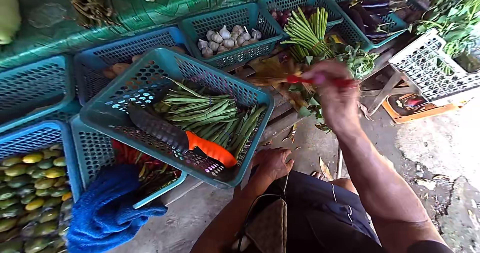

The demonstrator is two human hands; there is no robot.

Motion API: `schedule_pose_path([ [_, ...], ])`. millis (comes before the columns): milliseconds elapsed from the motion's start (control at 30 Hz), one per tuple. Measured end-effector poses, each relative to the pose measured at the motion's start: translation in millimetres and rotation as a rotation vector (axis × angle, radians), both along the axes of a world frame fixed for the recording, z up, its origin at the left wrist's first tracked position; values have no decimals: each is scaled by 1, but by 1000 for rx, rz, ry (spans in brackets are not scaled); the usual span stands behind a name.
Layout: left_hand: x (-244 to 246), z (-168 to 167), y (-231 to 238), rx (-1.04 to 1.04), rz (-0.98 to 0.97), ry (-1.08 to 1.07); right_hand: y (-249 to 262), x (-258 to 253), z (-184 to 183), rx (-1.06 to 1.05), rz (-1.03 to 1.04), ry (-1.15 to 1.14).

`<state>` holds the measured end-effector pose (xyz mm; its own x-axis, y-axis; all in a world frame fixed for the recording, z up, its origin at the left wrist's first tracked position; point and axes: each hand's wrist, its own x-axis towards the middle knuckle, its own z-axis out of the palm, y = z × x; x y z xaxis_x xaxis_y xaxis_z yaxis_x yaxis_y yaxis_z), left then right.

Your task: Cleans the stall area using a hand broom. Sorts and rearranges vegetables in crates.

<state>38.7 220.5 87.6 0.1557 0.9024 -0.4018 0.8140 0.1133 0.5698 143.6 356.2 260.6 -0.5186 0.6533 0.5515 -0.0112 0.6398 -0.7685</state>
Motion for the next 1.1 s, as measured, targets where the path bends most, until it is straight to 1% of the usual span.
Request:
schedule_pose_path([
  [67,0,-1,-3,7,19,-9,13,6,-47,-188,-48,-387],
  [100,0,0,-4,7,19,1,16,10,-62,-283,-71,-530],
  [133,-2,2,-3,11,17,16,16,14,-66,-355,-100,-601],
  [167,-3,4,-2,12,16,21,13,18,-61,-397,-124,-607],
  [233,-2,4,-2,-7,6,5,-1,29,-24,-423,-160,-595],
  [267,-2,4,-1,-8,0,-5,-7,34,0,-389,-171,-559],
  [300,-1,2,0,-4,-5,-17,-12,40,21,-323,-185,-475],
  [367,0,0,3,5,-13,-32,-14,48,47,-183,-158,-189],
  [433,0,-2,4,10,-14,-42,-8,39,48,-115,-91,58],
  [467,0,-2,4,5,-15,-41,-4,30,38,-131,-53,108],
  [500,-1,-2,4,4,-13,-41,-1,18,21,-189,-22,111],
  [533,-1,-2,3,6,-6,-44,1,7,-3,-298,-3,90],
  [567,-1,-3,2,16,1,-41,4,-4,-34,-452,1,49],
  [600,-1,-4,0,22,5,-35,5,-12,-67,-617,-23,-1],
  [633,-1,-3,-1,24,8,-26,4,-19,-97,-742,-69,-26],
  [667,-3,-2,-1,22,10,-21,-1,-25,-120,-836,-109,-22],
  [700,-3,-2,-1,25,13,-24,-6,-26,-131,-926,-99,7],
  [767,-4,-1,0,24,16,-36,-15,-25,-125,-1122,-19,110],
  [800,-3,-1,0,21,9,-34,-18,-22,-121,-1141,14,137],
  [833,-2,-1,1,13,-1,-23,-17,-20,-120,-1094,31,147],
  [867,0,0,3,-1,-11,-13,-14,-18,-121,-998,33,126],
  [900,1,1,4,-11,-18,-2,-10,-17,-124,-859,18,76],
  [1000,1,1,3,-12,-3,-3,-2,-10,-130,-433,-110,-128],
  [1067,1,0,0,-3,11,9,-5,2,-119,-268,-233,-293],
  [1100,1,0,-1,-7,15,12,-8,11,-105,-229,-280,-422],
])
